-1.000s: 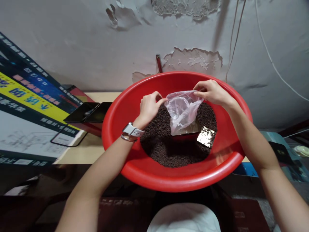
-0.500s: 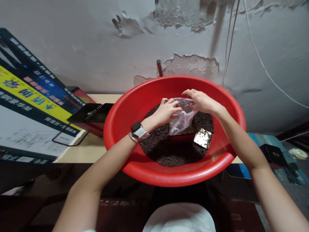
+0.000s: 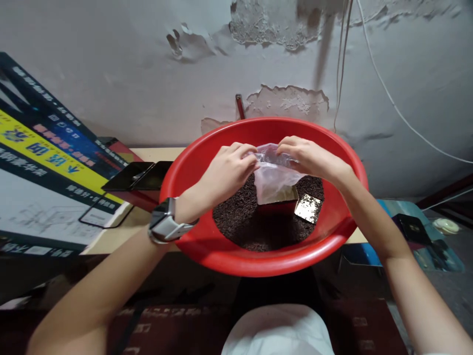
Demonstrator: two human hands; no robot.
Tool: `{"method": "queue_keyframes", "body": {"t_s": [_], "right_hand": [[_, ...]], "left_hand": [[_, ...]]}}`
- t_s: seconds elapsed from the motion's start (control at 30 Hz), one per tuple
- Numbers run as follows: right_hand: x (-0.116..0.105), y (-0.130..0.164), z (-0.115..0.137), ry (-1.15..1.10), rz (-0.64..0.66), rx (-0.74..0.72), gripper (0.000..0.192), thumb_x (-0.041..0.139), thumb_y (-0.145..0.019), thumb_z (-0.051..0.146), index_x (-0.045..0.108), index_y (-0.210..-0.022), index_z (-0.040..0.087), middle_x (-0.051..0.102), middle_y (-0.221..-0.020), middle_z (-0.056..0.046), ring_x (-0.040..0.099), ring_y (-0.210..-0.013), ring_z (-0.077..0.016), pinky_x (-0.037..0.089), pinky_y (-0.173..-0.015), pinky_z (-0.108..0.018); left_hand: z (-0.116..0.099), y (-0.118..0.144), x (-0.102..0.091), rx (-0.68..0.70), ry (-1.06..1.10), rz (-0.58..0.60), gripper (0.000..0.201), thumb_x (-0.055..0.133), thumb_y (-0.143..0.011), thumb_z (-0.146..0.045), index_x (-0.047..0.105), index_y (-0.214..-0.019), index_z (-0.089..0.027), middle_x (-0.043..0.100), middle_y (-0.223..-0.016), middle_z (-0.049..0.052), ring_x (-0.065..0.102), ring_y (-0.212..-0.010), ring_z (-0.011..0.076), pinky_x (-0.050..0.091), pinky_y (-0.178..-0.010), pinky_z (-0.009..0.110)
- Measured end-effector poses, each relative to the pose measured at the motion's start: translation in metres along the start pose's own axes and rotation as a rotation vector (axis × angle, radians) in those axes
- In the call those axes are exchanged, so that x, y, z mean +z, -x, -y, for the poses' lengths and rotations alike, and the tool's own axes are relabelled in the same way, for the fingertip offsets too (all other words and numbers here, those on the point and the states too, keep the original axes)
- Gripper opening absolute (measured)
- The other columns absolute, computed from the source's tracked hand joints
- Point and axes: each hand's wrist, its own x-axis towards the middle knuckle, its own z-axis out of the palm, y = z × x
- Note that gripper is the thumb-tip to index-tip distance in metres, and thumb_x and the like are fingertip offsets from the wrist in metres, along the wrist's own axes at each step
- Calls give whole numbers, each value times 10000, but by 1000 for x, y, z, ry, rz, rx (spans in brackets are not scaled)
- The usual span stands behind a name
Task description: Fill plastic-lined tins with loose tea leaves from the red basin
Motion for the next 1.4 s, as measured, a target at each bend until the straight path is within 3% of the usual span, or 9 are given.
{"method": "queue_keyframes", "body": {"t_s": [0.1,0.2,0.3,0.5,0.63,0.8,0.93,1.23,1.4], "right_hand": [[-4,-9,15,67,123,7,309,483,-890,36,696,-1081,153,688,-1138,-104,657,-978,-200,451,-768,-273],[-1,-10,10,222,263,121,256,478,-911,61,713,-982,134,715,-1036,-126,683,-922,-232,441,-718,-291],[1,-1,1,273,282,126,232,497,-933,126,697,-1050,142,712,-1055,-139,689,-924,-243,440,-694,-293],[5,22,10,159,415,116,383,702,-855,304,637,-1197,143,700,-1078,-142,691,-938,-251,435,-636,-269],[26,27,17,116,414,117,449,732,-831,354,618,-1189,108,682,-1088,-164,668,-1012,-292,459,-654,-292],[50,28,14,56,406,111,620,772,-778,404,554,-1249,65,629,-1160,-201,619,-1083,-318,498,-801,-352],[58,24,6,-5,428,133,683,794,-747,394,520,-1281,67,572,-1236,-220,580,-1150,-321,494,-905,-375],[82,8,-18,-215,393,94,725,869,-609,326,512,-1184,68,577,-1186,-197,581,-1111,-290,472,-978,-383],[85,9,-14,-277,365,142,772,883,-558,280,494,-1191,71,540,-1210,-208,543,-1147,-319,466,-995,-419]], "left_hand": [[-18,-18,10,38,132,30,330,407,-1011,-314,706,-1009,-175,711,-1070,93,634,-993,215,469,-896,365],[-24,-31,22,-65,65,215,282,436,-991,-230,690,-1107,-189,742,-961,70,681,-883,199,493,-849,344],[-22,-29,26,-215,-53,338,277,507,-959,-213,665,-1184,-184,751,-1003,94,695,-939,239,507,-855,373],[-18,-3,26,-296,62,408,300,567,-926,-221,654,-1207,-161,720,-1140,118,687,-1028,248,533,-858,322],[-13,19,47,-292,152,386,426,556,-888,-136,570,-1313,-157,654,-1295,136,646,-1150,266,511,-969,367],[-4,39,76,-110,422,296,699,679,-847,-343,381,-1443,-131,459,-1491,216,466,-1363,315,397,-1113,466],[3,36,84,-3,583,329,746,687,-827,-416,356,-1456,-193,456,-1490,183,438,-1371,303,361,-1129,460],[8,24,96,-209,539,456,931,748,-621,-415,396,-1402,-51,498,-1353,230,475,-1243,378,367,-1079,500],[12,21,103,-212,582,447,903,753,-590,-431,435,-1381,-135,542,-1321,170,501,-1211,364,392,-1051,507]]}}
